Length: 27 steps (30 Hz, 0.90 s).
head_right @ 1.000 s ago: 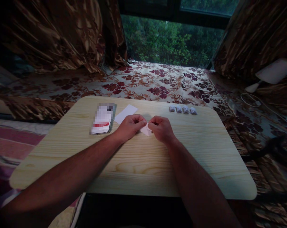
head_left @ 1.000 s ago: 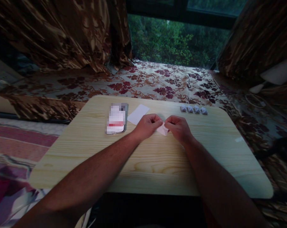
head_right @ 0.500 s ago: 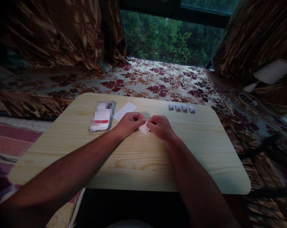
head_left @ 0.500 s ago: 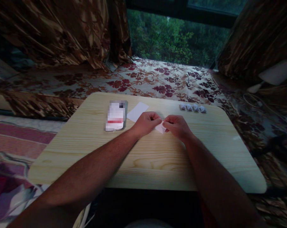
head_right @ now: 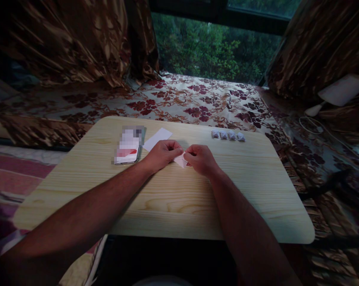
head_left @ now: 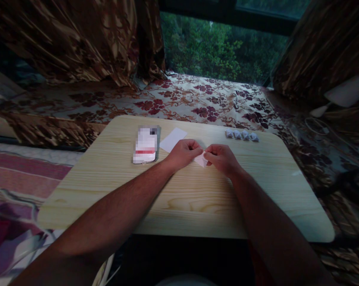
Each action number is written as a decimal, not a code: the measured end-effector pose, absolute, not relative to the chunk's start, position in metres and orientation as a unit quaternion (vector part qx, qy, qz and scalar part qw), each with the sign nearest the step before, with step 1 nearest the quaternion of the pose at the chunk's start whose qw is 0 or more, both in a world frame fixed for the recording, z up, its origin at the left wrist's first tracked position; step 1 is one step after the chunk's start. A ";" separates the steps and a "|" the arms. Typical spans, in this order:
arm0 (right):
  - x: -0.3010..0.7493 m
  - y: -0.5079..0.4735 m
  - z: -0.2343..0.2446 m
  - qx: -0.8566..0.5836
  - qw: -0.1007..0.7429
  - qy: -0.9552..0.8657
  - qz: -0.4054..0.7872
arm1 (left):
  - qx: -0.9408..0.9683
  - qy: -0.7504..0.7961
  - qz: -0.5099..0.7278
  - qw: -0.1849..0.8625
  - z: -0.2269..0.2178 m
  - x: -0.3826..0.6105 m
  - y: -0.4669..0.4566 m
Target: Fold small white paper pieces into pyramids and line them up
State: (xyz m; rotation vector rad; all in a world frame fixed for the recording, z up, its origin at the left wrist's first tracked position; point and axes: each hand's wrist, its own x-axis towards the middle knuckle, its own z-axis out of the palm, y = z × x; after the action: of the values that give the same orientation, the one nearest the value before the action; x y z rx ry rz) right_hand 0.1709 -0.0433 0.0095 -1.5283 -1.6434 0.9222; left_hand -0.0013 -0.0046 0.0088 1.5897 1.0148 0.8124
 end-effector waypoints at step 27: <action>0.164 -0.041 -0.001 -0.531 0.495 -0.524 0.445 | 0.610 0.402 0.420 0.539 0.003 0.005 -0.009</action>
State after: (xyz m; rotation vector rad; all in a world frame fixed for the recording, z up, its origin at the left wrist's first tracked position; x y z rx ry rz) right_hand 0.1641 -0.0411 -0.0011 -1.2874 -1.2710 1.0780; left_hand 0.0046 -0.0089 0.0034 1.4506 0.9570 0.9983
